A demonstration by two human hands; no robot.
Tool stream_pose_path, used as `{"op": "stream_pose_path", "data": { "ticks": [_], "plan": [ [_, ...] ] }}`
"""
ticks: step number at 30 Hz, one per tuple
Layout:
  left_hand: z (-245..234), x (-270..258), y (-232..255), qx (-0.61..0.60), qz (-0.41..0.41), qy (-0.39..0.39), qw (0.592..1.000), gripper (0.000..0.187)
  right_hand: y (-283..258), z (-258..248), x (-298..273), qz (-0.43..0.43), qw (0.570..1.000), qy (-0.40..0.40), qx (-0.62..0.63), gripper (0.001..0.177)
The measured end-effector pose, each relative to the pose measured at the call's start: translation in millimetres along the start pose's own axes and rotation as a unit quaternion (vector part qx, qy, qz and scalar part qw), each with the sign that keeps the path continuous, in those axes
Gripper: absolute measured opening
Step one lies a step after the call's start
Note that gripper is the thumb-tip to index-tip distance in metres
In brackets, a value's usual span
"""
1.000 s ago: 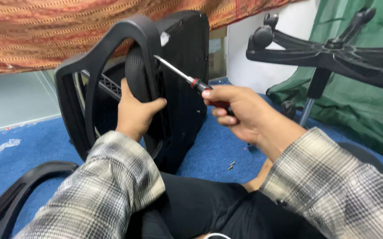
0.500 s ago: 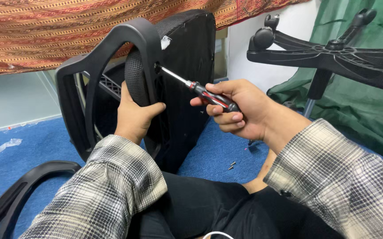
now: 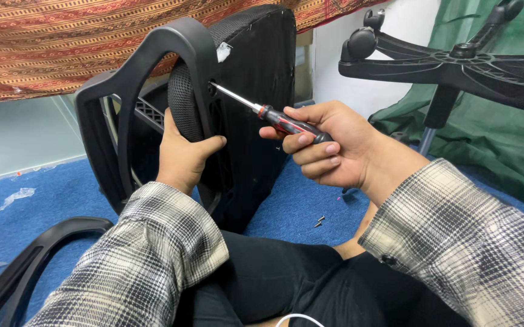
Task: The person uses a screwdriver to remove screws from a chair armrest, detaching it from the chair seat. They then flip the seat and remove the armrest from the underside, leaving the seat and frame separated.
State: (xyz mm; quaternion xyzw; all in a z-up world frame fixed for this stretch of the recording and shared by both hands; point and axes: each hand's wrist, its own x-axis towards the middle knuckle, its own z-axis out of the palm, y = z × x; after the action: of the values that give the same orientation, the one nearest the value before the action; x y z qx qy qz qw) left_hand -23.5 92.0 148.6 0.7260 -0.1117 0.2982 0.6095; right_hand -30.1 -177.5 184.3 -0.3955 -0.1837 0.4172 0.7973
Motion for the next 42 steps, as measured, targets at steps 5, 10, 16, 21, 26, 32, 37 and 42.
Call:
{"op": "stream_pose_path", "data": {
  "ticks": [5, 10, 16, 21, 26, 32, 37, 42],
  "plan": [
    [0.5, 0.1, -2.3, 0.002, 0.012, 0.000, 1.000, 0.079, 1.0, -4.6, 1.7, 0.007, 1.000, 0.000, 0.007, 0.042],
    [-0.1, -1.4, -1.5, 0.007, 0.000, 0.003, 1.000, 0.083, 0.5, -3.0, 2.3, 0.046, 0.989, -0.061, 0.127, 0.041],
    [4.3, -6.5, 2.3, 0.028, 0.012, 0.006, 1.000, 0.089, -34.1, 15.8, -2.8, 0.100, 0.993, -0.016, 0.058, 0.038],
    [8.0, -5.1, -2.6, 0.033, 0.007, 0.015, 0.999, 0.098, -40.5, 24.7, 1.4, 0.029, 0.978, 0.144, -0.148, 0.038],
    [4.8, -0.9, -9.6, 0.045, 0.056, 0.014, 0.997, 0.107, -43.3, 24.3, 1.7, 0.030, 0.964, 0.168, -0.203, 0.038],
    [-4.4, 8.6, 2.7, 0.155, 0.163, -0.025, 0.974, 0.098, -61.6, 5.8, -9.6, 0.056, 0.964, 0.160, -0.206, 0.041],
    [5.8, 33.7, 21.5, 0.233, 0.150, 0.029, 0.960, 0.099, -73.6, -3.3, -6.9, 0.076, 0.983, 0.087, -0.142, 0.038],
    [11.3, 40.2, 24.7, 0.288, 0.090, 0.016, 0.953, 0.108, -76.0, 5.5, -5.1, 0.050, 0.938, 0.213, -0.269, 0.042]
  ]
}}
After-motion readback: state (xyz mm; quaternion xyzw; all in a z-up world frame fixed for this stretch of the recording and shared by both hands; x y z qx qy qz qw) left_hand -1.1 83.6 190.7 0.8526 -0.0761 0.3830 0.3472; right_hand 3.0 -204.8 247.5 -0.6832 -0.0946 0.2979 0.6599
